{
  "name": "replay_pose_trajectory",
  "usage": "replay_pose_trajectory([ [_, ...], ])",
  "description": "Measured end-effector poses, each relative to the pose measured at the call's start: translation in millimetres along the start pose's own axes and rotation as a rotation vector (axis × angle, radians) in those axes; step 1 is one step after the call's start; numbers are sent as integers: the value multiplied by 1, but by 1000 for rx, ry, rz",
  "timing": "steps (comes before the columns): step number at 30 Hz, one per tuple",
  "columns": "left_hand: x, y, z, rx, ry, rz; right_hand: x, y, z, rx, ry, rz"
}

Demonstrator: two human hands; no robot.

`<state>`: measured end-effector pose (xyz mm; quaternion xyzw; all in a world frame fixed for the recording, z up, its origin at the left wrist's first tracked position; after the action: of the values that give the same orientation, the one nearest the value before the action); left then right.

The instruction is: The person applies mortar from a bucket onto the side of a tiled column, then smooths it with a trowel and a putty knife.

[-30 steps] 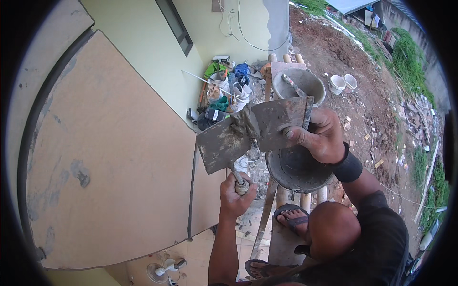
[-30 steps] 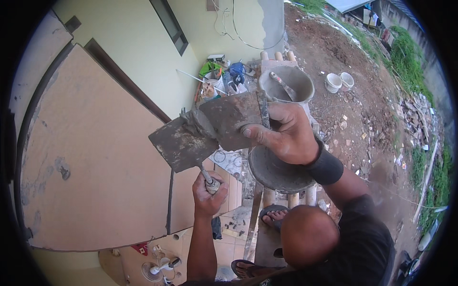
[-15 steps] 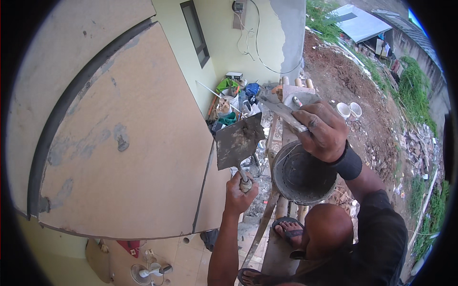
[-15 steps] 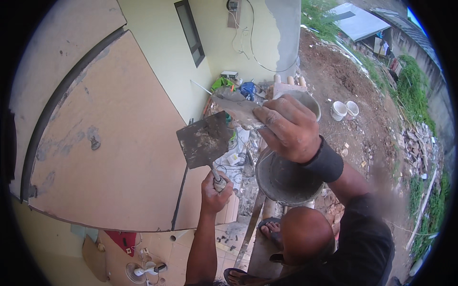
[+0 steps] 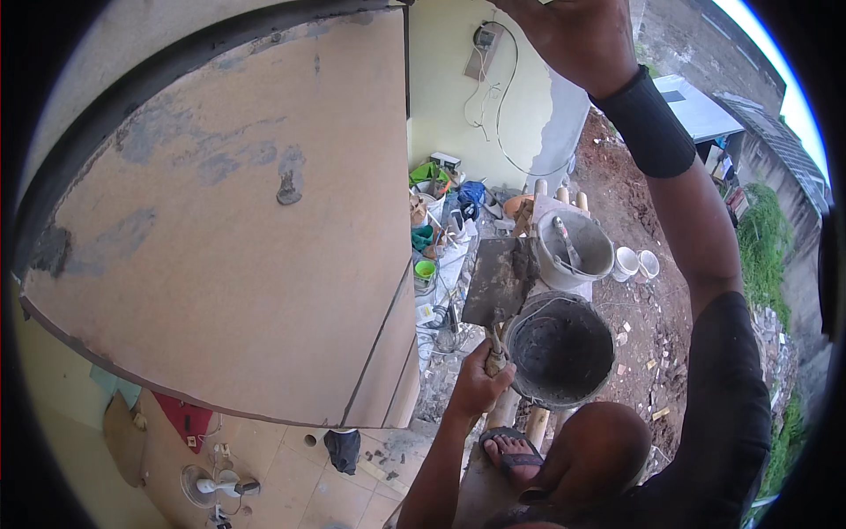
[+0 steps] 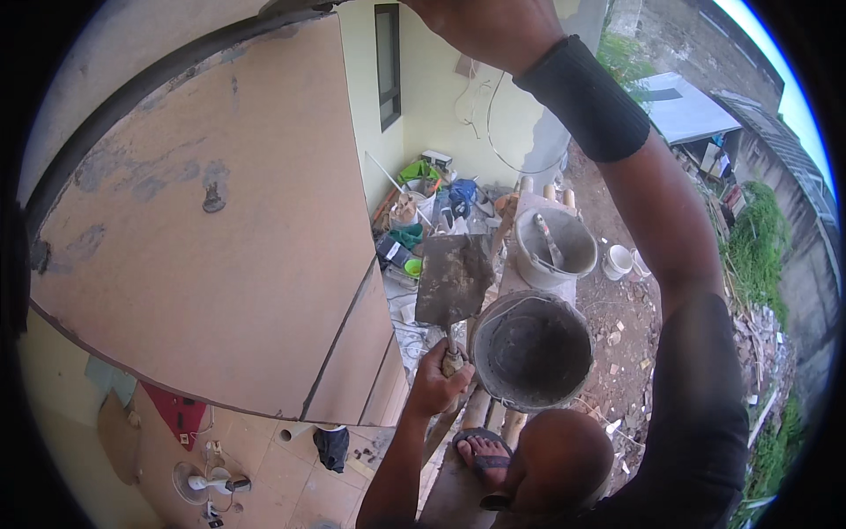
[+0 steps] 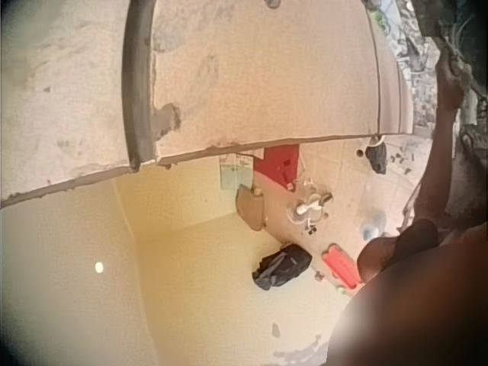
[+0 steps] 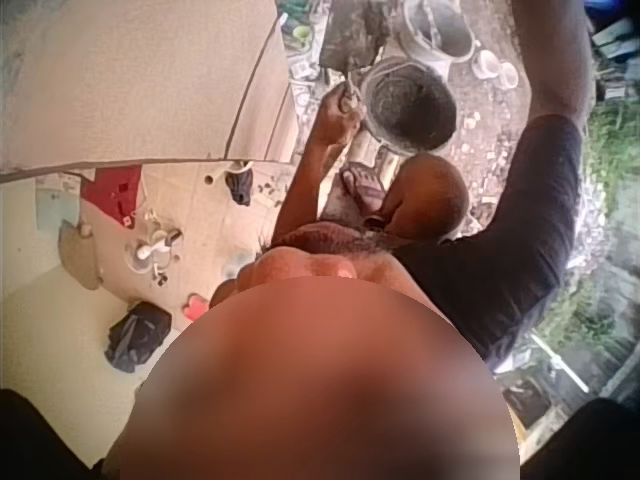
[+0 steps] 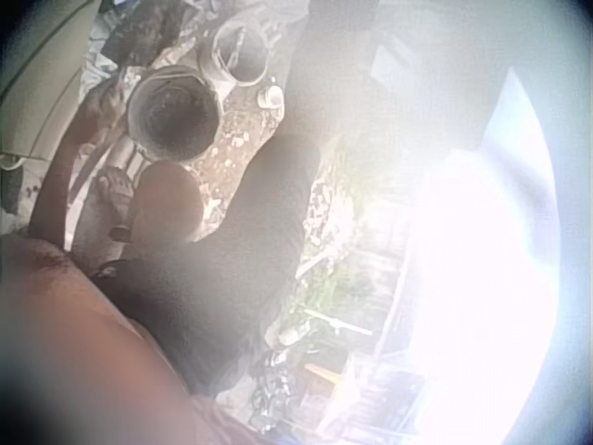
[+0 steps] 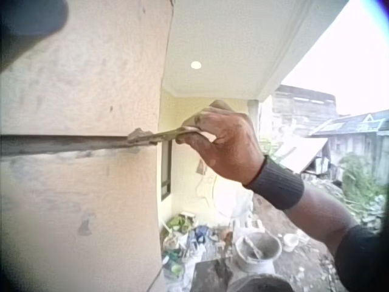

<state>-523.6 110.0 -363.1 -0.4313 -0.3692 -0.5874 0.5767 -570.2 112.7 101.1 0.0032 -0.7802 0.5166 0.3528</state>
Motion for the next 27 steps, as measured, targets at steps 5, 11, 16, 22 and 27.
replay_pose_trajectory([
  [5,-14,0,-4,14,-79,30,12,-9,16,-57,6,-14],
  [11,-24,-3,-2,-4,-156,44,20,-15,34,-61,-51,-65],
  [16,-41,-4,-2,26,-188,52,23,-26,43,-57,-75,-97],
  [22,-54,-5,1,8,-244,15,18,-15,48,138,80,-45],
  [27,-46,-6,3,2,-189,9,-7,15,46,343,67,-81],
])
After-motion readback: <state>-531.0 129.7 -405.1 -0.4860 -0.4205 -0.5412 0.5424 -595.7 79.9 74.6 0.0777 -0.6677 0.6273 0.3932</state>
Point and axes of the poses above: each hand's wrist, its own y-axis away from the middle knuckle, its own z-axis out of the palm, x = y × z, the point moved 9 cm from there along -y, towards the middle knuckle, and after that the axes turned 5 degrees about x, right-handed, at the moved point
